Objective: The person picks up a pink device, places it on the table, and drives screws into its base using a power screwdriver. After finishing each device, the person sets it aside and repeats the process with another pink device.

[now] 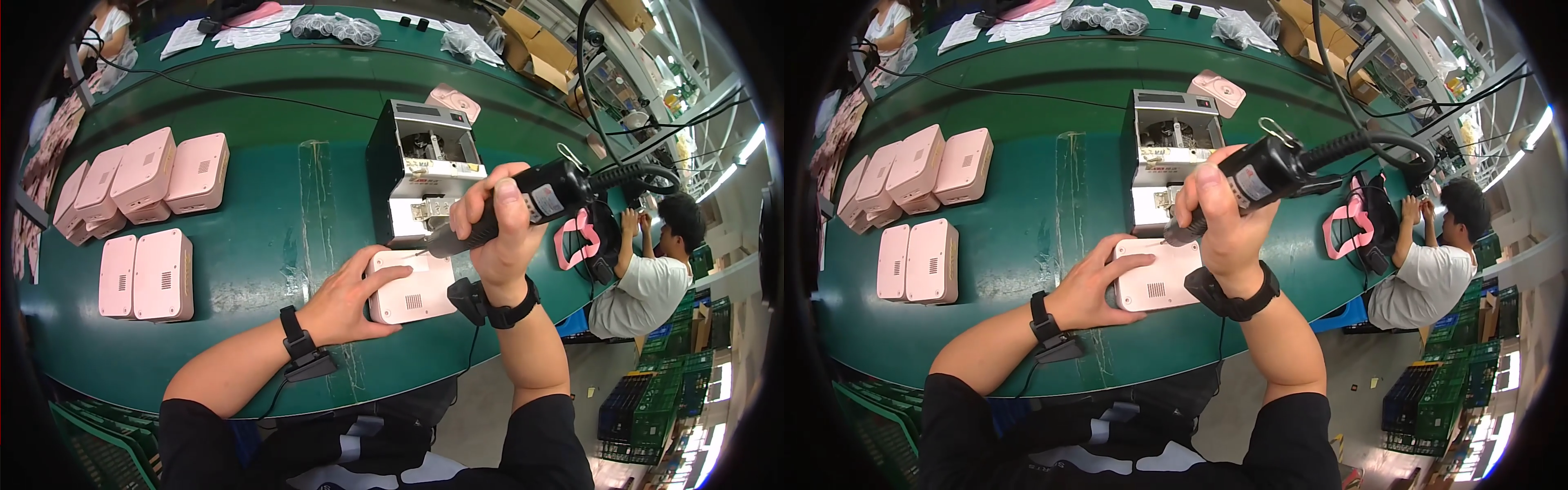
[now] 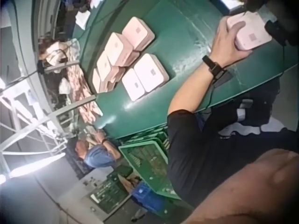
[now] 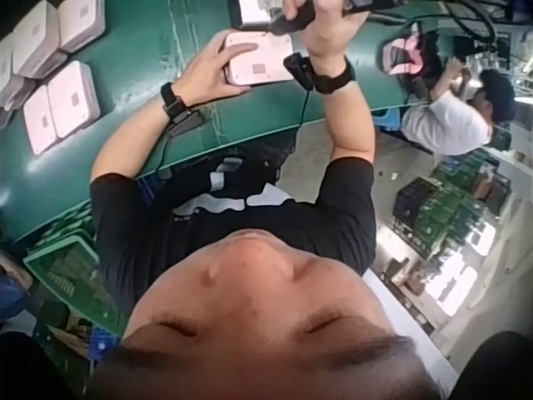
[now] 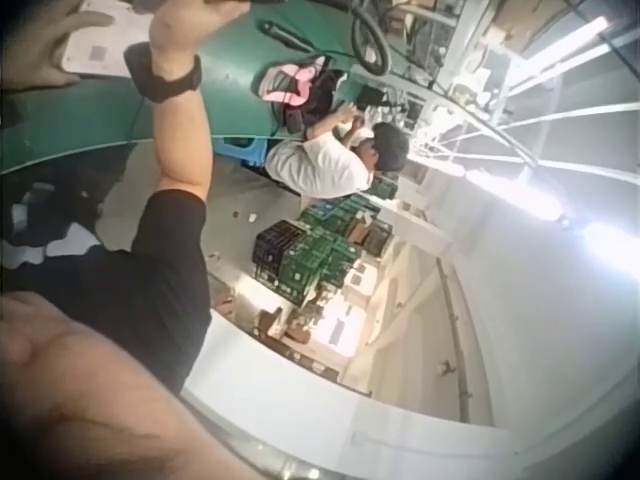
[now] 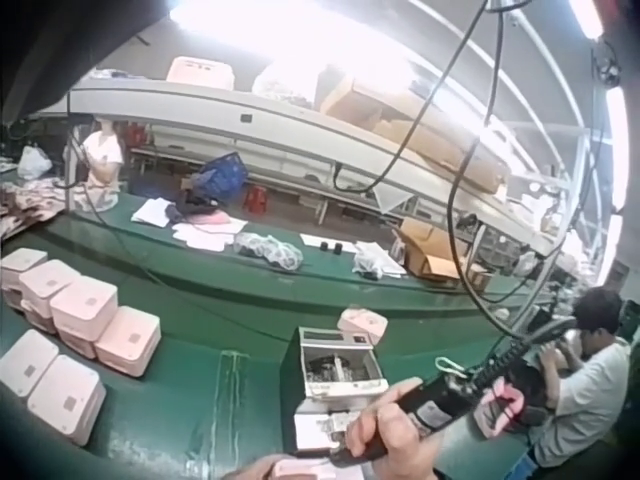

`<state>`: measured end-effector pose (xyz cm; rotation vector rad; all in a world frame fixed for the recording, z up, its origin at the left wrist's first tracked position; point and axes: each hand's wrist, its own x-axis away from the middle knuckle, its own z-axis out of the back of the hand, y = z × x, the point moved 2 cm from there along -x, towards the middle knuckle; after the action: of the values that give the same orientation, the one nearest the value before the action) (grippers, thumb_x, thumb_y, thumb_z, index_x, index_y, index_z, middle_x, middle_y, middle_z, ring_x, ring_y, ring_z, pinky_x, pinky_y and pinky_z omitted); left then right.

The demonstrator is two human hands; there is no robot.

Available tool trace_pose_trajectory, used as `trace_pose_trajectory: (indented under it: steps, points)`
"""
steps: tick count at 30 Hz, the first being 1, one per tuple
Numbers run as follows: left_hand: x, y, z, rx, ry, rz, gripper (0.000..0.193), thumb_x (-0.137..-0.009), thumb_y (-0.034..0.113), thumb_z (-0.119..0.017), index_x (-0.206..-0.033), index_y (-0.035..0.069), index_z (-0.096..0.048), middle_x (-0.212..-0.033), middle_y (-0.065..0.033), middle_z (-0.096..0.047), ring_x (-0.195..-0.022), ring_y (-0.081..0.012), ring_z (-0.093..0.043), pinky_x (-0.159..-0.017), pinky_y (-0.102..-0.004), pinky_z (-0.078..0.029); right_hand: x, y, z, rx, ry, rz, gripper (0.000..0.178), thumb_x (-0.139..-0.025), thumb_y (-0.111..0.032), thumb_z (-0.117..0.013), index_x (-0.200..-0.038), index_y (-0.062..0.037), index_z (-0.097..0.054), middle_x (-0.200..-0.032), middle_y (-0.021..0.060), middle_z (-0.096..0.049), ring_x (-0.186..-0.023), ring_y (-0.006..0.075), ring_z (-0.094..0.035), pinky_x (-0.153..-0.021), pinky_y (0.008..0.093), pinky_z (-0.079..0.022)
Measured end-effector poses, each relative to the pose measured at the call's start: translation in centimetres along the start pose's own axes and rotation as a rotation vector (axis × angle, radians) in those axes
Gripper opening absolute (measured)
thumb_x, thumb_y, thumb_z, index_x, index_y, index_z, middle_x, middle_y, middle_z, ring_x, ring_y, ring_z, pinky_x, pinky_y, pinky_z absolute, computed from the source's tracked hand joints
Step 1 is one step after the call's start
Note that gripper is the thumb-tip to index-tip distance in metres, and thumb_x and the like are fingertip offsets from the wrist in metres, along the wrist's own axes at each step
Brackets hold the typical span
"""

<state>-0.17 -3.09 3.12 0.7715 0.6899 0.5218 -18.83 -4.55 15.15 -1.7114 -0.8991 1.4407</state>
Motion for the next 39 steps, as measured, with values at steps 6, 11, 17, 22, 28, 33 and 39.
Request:
trace_pose_trajectory:
  steps: [6,11,17,22,28,33,39]
  points:
    - [0.1,-0.2,-0.1,-0.016,-0.03,-0.041,0.077,-0.065,0.026,-0.087,-0.134,0.019,-0.055,-0.136,-0.0169,-0.043,-0.12,-0.0374,-0.054,-0.098,-0.0427,-0.05,-1.3,-1.8,1.1,0.043,0.024,0.06,0.024,-0.098,-0.028,-0.051,-0.099,-0.0047,-0.05,-0.063,0.0073,-0.05,-0.047,0.0177,-0.048,-0.05,0.0344,-0.044]
    - [0.4,0.0,-0.5,-0.015,-0.012,-0.045,0.076,-0.065,0.028,-0.088,-0.134,0.019,-0.056,-0.135,-0.0169,-0.044,-0.118,-0.037,-0.055,-0.098,-0.0421,-0.051,-3.4,-2.2,1.5,0.056,0.133,0.101,0.024,-0.098,-0.029,-0.052,-0.098,-0.0048,-0.05,-0.063,0.0072,-0.05,-0.047,0.0178,-0.048,-0.05,0.0346,-0.044]
    - [0.4,-0.3,-0.1,-0.02,-0.041,-0.032,0.078,-0.066,0.027,-0.086,-0.137,0.022,-0.054,-0.136,-0.0161,-0.041,-0.122,-0.0368,-0.052,-0.099,-0.043,-0.05,-2.6,-2.3,0.5,0.041,0.07,-0.033,0.024,-0.099,-0.029,-0.05,-0.099,-0.0056,-0.049,-0.064,0.0074,-0.051,-0.048,0.0172,-0.049,-0.051,0.035,-0.044]
    - [0.0,0.1,0.0,-0.001,-0.052,-0.041,0.077,-0.065,0.024,-0.086,-0.136,0.022,-0.055,-0.135,-0.0156,-0.041,-0.123,-0.0366,-0.051,-0.1,-0.043,-0.049,-0.5,-3.1,-2.0,-0.12,-0.014,-0.034,0.026,-0.099,-0.031,-0.049,-0.101,-0.0059,-0.048,-0.064,0.0075,-0.051,-0.048,0.017,-0.048,-0.052,0.0355,-0.044]
    - [0.0,0.1,0.0,0.008,-0.049,-0.019,0.076,-0.064,0.023,-0.087,-0.134,0.022,-0.057,-0.135,-0.0156,-0.042,-0.124,-0.0368,-0.05,-0.101,-0.0436,-0.049,0.1,-2.1,-3.7,-0.091,-0.126,-0.064,0.031,-0.097,-0.035,-0.051,-0.104,-0.0059,-0.045,-0.065,0.0082,-0.051,-0.048,0.0175,-0.048,-0.053,0.036,-0.045]
    - [0.4,0.0,-0.4,-0.009,-0.017,-0.024,0.078,-0.064,0.022,-0.087,-0.135,0.023,-0.057,-0.136,-0.018,-0.042,-0.125,-0.0387,-0.05,-0.101,-0.0448,-0.048,0.8,-0.9,-4.2,-0.106,-0.185,-0.093,0.03,-0.096,-0.034,-0.053,-0.103,-0.0061,-0.044,-0.065,0.0089,-0.051,-0.049,0.018,-0.048,-0.053,0.0359,-0.046]
    - [0.3,-0.4,-0.6,-0.004,0.02,-0.032,0.083,-0.061,0.022,-0.089,-0.138,0.025,-0.056,-0.136,-0.0198,-0.045,-0.124,-0.0396,-0.05,-0.102,-0.0459,-0.046,0.7,-0.1,-4.1,-0.169,-0.24,-0.07,0.028,-0.095,-0.032,-0.054,-0.102,-0.0061,-0.044,-0.065,0.009,-0.051,-0.049,0.0181,-0.048,-0.052,0.0359,-0.045]
